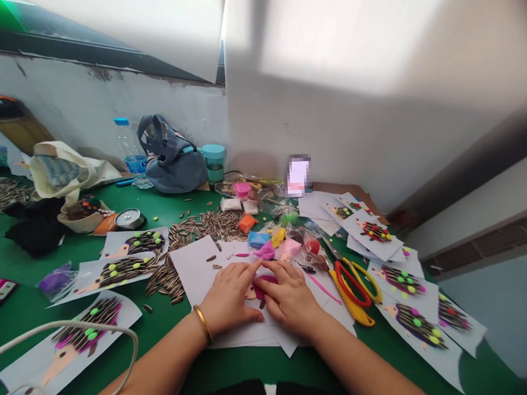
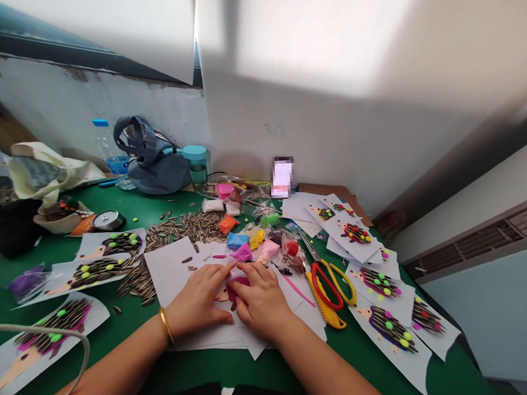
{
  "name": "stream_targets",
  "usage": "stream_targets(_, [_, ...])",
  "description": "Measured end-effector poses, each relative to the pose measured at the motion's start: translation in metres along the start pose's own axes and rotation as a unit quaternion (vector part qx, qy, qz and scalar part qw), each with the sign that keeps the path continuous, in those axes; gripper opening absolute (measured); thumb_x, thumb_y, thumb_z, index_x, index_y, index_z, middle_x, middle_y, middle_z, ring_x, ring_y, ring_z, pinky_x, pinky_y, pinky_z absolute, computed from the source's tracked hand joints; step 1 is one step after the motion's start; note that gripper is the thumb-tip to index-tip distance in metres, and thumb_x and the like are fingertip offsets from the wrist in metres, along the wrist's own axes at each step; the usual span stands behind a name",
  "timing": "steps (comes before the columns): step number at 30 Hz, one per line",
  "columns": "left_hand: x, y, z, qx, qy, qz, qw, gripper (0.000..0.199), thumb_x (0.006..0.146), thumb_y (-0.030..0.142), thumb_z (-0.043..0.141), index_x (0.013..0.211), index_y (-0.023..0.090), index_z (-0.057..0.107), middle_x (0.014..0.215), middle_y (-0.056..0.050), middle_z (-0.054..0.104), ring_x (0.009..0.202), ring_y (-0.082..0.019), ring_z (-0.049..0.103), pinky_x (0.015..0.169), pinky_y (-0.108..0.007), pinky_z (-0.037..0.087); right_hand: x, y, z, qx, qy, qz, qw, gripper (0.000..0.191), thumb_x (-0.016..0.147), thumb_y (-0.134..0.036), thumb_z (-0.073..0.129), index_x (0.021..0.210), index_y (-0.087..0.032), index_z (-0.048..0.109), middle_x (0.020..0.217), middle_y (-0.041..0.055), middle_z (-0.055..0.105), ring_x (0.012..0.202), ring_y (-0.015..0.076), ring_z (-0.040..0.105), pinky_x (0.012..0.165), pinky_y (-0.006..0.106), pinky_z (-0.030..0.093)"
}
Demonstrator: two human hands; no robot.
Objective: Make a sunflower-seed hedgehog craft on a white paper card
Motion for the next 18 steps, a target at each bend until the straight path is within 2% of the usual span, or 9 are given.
stream_targets(5, [0.0000,0.0002,0.0003,0.000,0.005,0.000,1.000,0.108,0.057,0.044,0.086,0.149,0.032,0.030,0.132,-0.009,0.055,0.123,-0.032,0.047,0.103,-0.049,0.037,0.0005,-0.0022,-0.0007,-0.003,-0.011,0.006,1.000,0.039,0.087,-0.028,0.058,0.125,-0.035,0.062,0.148,0.0027,0.042,0.133,0.0288,0.034,0.107,0.049,0.028])
stream_targets(11, [-0.0004,0.0001,-0.0006,-0.004,0.006,-0.003,1.000,0.106,0.058,0.046,0.085,0.148,0.034,0.030,0.133,-0.009,0.054,0.123,-0.033,0.048,0.103,-0.050,0.037,0.0000,0.0054,-0.0032,0.010,0.028,0.022,0.999,0.044,0.086,-0.025,0.057,0.129,-0.033,0.060,0.140,0.0054,0.048,0.129,0.0292,0.038,0.105,0.047,0.030])
stream_targets(18, [-0.0004,0.0015,-0.0009,0.002,0.001,-0.006,1.000,0.107,0.057,0.046,0.086,0.148,0.032,0.031,0.131,-0.009,0.056,0.123,-0.033,0.048,0.103,-0.049,0.037,-0.0001,0.0025,0.0024,0.000,0.000,0.022,1.000,0.039,0.086,-0.028,0.059,0.125,-0.036,0.062,0.142,0.0032,0.047,0.130,0.0296,0.037,0.107,0.050,0.027])
Point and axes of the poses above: each hand's wrist, its own x-axis towards the middle knuckle, its own z-axis out of the palm, y = z × x, the point moved 4 cm from there along x, towards the middle knuckle
